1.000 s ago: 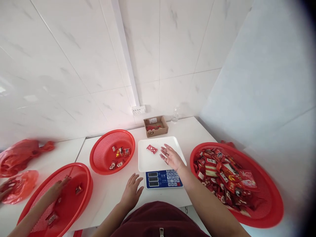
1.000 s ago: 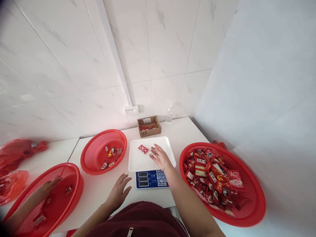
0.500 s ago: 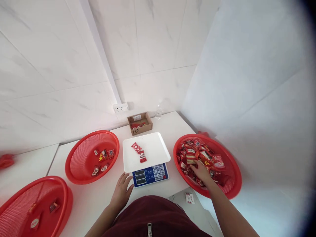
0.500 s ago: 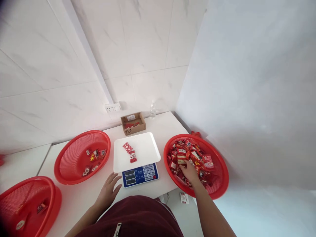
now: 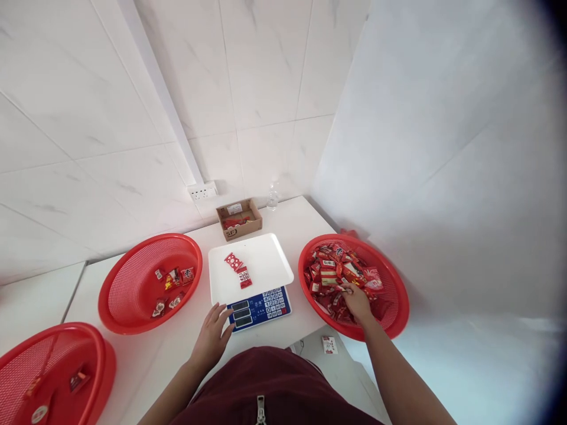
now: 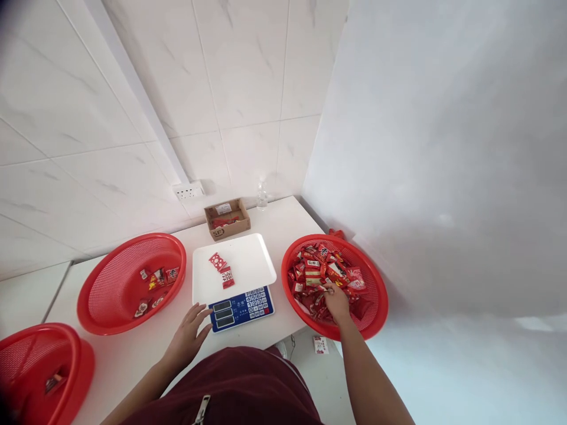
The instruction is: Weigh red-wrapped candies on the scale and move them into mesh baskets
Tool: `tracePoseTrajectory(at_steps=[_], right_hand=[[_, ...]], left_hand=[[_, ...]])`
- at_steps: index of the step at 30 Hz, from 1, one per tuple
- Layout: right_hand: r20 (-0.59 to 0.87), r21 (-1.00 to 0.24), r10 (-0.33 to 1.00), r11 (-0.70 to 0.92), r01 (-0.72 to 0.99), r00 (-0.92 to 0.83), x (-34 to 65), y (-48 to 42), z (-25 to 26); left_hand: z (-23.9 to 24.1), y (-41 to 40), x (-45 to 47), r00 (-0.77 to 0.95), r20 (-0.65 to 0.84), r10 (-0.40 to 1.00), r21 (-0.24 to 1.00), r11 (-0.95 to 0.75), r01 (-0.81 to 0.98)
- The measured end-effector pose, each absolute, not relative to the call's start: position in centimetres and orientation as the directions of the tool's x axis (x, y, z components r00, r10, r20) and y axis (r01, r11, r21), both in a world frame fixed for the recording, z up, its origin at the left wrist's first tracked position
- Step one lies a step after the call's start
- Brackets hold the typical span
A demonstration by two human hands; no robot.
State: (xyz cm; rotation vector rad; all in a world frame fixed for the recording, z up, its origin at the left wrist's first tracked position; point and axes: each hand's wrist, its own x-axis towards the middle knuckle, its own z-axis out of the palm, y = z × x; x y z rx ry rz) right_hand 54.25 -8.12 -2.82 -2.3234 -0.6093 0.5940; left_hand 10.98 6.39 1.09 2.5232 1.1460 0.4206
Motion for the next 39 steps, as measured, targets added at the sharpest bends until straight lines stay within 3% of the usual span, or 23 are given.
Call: tracePoseTrajectory(at_steps=[5, 9, 15, 19, 23, 28, 33, 39], right_hand=[[-0.333, -0.864, 0.382, -0.490, -0.116, 0.862, 54.5, -8.3, -1.4], [-0.365, -0.926, 0.434, -0.260, -0.273, 0.824, 53.7, -6.6, 0.7], [-0.424, -0.902, 0.570, -0.193, -0.387, 0.704, 48.9, -0.7, 4.1], [-0.369, -0.919, 0.699, -0.175, -0.354, 0.613, 44.1, 4.1, 4.1], [-0.394, -0.916, 0.752, -0.275, -0.292, 0.528, 41.0, 7.1, 3.4], [-0.370, -0.923, 0.799, -0.375, -0.089, 0.474, 40.6, 8.3, 3.0], [-0.387, -0.898, 0.874, -0.429, 0.095, 0.293, 40.5, 9.7, 3.3], [-0.329, -0.853, 0.889, -0.425, 0.304, 0.318, 39.6, 11.2, 4.2]], left_hand=[[1.2, 6.2, 10.3, 0.629, 0.115, 0.769, 0.419, -0.612, 0.671], [1.2, 6.0, 10.3, 0.624, 0.130, 0.771, 0.427, -0.611, 0.666], [2.2, 5.3, 10.4, 0.618, 0.085, 0.781, 0.438, -0.586, 0.681], [2.7, 4.8, 9.8, 0.589, 0.046, 0.807, 0.451, -0.543, 0.709], [2.5, 4.3, 8.4, 0.535, 0.032, 0.845, 0.449, -0.490, 0.747], [1.6, 3.7, 6.3, 0.451, 0.051, 0.891, 0.462, -0.421, 0.781], [1.1, 3.4, 5.3, 0.399, 0.056, 0.915, 0.470, -0.377, 0.798], [1.3, 3.5, 5.2, 0.377, 0.062, 0.924, 0.480, -0.359, 0.801]])
